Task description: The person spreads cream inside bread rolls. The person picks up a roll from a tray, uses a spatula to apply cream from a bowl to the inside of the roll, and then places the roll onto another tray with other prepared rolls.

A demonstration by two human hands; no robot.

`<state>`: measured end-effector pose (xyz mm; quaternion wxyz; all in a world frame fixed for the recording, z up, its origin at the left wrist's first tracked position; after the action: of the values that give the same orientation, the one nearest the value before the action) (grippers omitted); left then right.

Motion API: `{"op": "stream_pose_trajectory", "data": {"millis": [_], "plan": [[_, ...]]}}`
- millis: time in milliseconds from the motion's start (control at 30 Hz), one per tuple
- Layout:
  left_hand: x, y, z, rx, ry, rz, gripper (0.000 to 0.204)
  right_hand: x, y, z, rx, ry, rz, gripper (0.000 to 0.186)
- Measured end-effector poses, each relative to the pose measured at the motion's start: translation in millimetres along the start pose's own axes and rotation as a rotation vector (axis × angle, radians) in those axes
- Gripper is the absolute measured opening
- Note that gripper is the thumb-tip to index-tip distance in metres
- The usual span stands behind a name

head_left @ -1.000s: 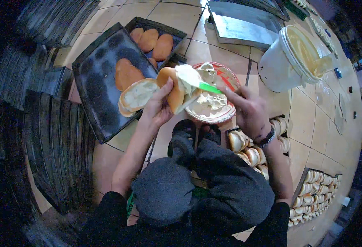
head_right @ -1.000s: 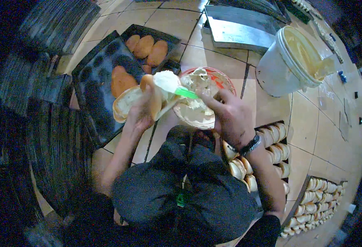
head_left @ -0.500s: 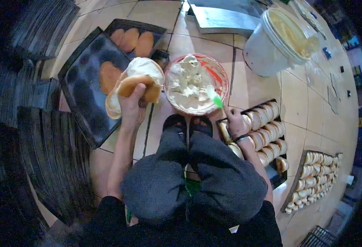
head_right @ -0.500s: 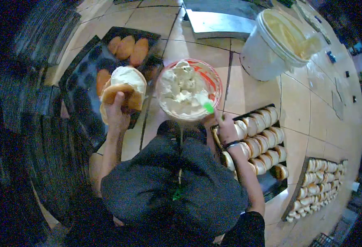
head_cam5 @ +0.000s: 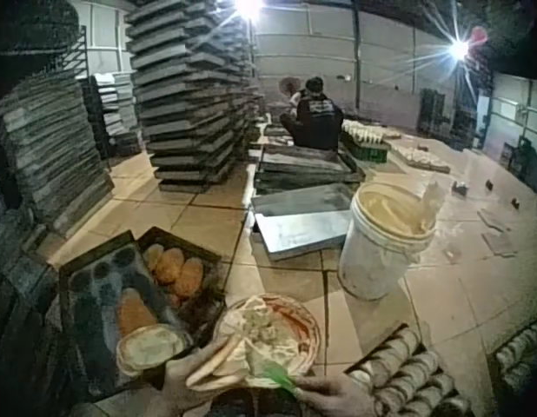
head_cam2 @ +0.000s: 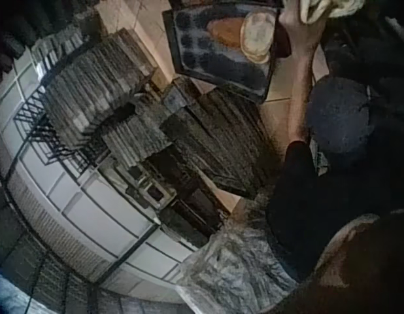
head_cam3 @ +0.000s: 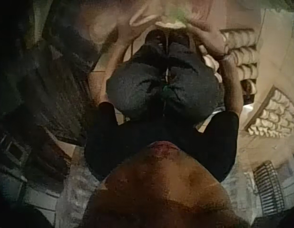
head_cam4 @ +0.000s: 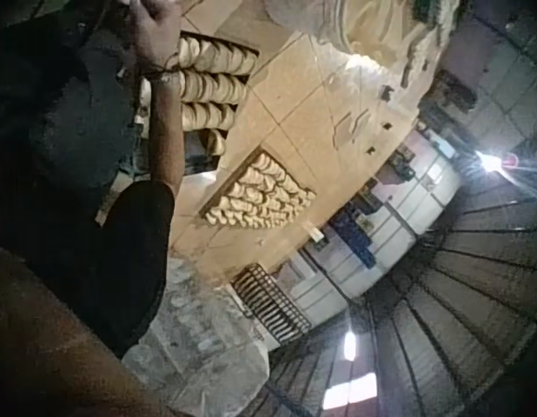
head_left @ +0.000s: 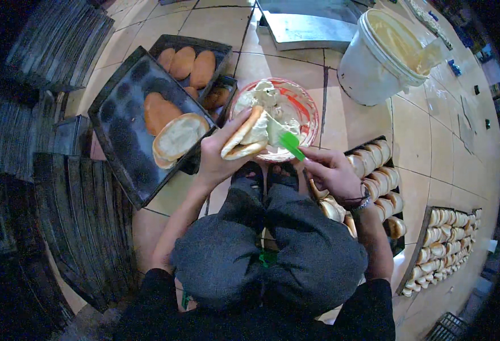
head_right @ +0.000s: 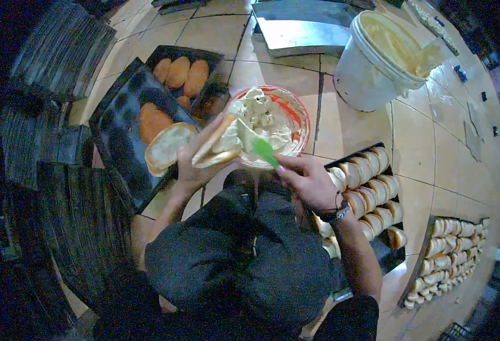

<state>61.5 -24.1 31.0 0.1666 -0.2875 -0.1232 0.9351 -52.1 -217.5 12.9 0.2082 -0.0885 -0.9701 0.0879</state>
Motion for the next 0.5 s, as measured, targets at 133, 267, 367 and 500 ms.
{"op": "stream_pose_trajectory", "data": {"millis": [133, 267, 367, 500], "plan": [[-12.8, 2.3, -2.0, -0.171, 0.065, -0.077, 0.067, 5.4, 3.3, -28.0, 0.164, -0.379, 0.055, 0.035], [-14.6, -5.7, -15.2, -0.419, 0.068, -0.077, 0.058, 28.3, 25.7, -72.9, 0.301, -0.557, -0.035, 0.036], [-12.3, -18.2, -23.0, -0.311, -0.062, -0.009, 0.056, 12.3, 18.3, -46.7, 0.209, -0.494, -0.047, 0.034], [10.0, -11.2, -82.0, 0.691, -0.855, 0.182, 0.036, -53.0, -28.0, 71.0, 0.374, -0.397, 0.258, 0.040]]}}
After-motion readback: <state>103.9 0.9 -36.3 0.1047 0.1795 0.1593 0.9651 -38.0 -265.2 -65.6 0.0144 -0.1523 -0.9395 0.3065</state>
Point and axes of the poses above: each hand's wrist, its own x-axis away from the middle knuckle, its own y-axis out of the palm, z = x × y, the point moved 7 cm from there along -x, towards the middle knuckle, and after that the axes turned 8 degrees about z, right-handed, at the moved point
